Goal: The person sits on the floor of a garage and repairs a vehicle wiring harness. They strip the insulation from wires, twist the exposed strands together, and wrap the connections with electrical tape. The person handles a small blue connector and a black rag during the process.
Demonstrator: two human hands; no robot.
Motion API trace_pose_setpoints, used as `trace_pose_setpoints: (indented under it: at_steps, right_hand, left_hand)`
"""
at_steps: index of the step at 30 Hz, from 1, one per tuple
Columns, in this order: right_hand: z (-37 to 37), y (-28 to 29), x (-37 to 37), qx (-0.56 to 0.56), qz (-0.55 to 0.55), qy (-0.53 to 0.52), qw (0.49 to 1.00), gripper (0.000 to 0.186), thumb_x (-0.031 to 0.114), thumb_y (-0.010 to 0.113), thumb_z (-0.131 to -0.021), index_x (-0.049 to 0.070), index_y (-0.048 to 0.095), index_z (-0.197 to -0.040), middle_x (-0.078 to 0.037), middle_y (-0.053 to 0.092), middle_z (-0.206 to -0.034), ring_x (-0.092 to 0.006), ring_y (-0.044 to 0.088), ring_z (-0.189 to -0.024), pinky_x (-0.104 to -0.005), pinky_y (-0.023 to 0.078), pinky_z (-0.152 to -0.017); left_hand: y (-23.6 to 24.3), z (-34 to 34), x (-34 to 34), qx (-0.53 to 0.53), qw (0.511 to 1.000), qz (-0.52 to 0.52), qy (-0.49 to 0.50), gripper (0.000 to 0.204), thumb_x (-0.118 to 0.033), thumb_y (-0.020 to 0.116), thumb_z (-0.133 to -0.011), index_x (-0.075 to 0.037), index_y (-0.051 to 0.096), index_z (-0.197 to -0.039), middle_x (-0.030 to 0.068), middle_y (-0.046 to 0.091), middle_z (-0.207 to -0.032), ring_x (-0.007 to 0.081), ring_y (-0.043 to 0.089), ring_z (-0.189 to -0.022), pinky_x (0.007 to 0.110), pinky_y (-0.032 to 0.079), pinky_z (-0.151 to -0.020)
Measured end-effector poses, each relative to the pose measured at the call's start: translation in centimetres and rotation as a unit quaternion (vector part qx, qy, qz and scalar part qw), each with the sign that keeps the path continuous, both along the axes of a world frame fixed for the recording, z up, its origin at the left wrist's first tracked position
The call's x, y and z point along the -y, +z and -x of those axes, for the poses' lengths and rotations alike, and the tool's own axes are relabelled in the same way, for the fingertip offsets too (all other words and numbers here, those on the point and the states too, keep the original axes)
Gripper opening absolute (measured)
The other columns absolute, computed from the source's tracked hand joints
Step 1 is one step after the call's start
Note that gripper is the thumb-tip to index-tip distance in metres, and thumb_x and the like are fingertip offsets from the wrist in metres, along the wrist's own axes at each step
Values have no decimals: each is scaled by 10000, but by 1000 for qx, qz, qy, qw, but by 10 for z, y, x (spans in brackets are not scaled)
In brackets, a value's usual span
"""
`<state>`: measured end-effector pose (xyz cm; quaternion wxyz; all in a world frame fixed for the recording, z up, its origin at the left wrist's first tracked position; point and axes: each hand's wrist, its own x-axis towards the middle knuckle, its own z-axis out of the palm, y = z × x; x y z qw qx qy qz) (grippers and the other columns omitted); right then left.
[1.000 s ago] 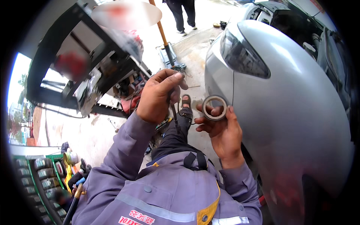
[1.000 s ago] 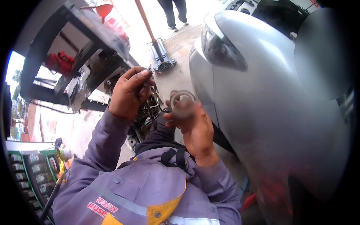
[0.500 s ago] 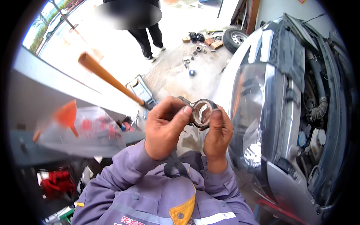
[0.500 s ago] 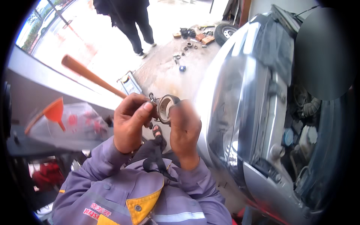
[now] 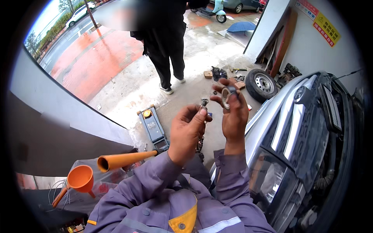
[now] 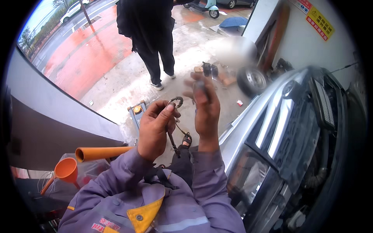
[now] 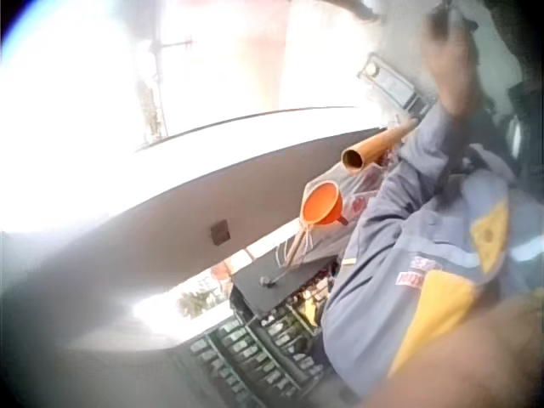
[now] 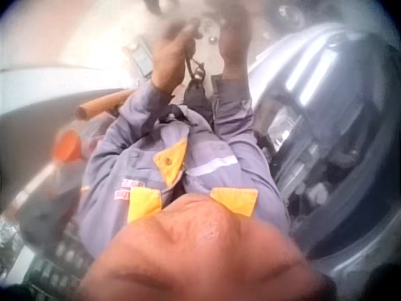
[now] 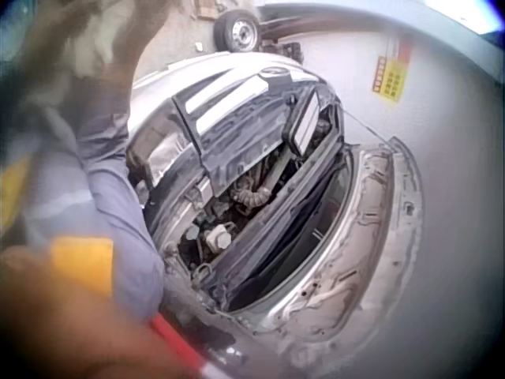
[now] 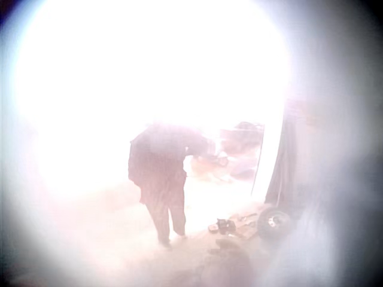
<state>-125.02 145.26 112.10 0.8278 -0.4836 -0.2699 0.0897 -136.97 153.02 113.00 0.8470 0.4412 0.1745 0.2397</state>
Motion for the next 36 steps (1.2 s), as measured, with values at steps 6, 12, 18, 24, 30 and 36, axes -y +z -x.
trace_pose_setpoints:
  at_steps: [6, 12, 18, 24, 30, 36]
  right_hand:
    - [-155, -46, -33, -187, -108, 280, 935, 435, 449, 450, -958, 40, 598, -934, -185, 639, -1046, -233, 613, -782, -323, 498, -586]
    - [-245, -50, -28, 115, 25, 125, 985, 266, 156, 516, -775, -4, 633, -953, -212, 541, -1322, -237, 552, -1149, -350, 456, -955]
    - [-296, -39, -13, 101, 42, 113, 988, 300, 264, 682, -891, 25, 537, -999, -234, 598, -1274, -243, 605, -1025, -333, 475, -916]
    - [-343, -29, -10, 153, 152, -30, 976, 526, 479, 725, -898, 15, 505, -1010, -190, 679, -1144, -104, 543, -701, -242, 481, -681]
    - [-380, -9, -44, -120, 68, -8, 990, 489, 354, 709, -939, -15, 501, -1182, -182, 627, -1238, -142, 630, -858, -263, 513, -756]
    - [-444, -4, -76, -85, 130, -68, 986, 392, 242, 678, -968, -41, 575, -1219, -145, 613, -1206, -190, 666, -946, -298, 539, -778]
  left_hand:
    - [-26, -110, -35, -108, 991, 2, 81, 198, -205, 648, -985, -11, 612, -999, 60, 648, -806, 47, 466, -579, 209, 369, -523]
    - [9, -213, -56, -141, 984, -109, 12, 212, -129, 710, -928, -12, 628, -1085, 105, 693, -949, 80, 551, -656, 219, 442, -600]
    - [22, -308, -87, -93, 987, -122, -54, 246, -129, 717, -924, -11, 627, -1119, 129, 695, -1097, 85, 571, -724, 229, 464, -639]
    - [8, -389, -108, -25, 963, -93, -252, 326, -170, 750, -908, -41, 607, -1170, 121, 664, -1205, 138, 648, -934, 230, 532, -746]
    - [-25, -484, -149, 53, 937, 108, -328, 306, -172, 712, -931, -60, 574, -1180, 98, 646, -1169, 125, 612, -856, 245, 495, -694]
    - [-29, -578, -189, 31, 891, 205, -404, 337, -198, 695, -940, -49, 548, -1204, 121, 634, -1182, 110, 563, -737, 245, 472, -652]
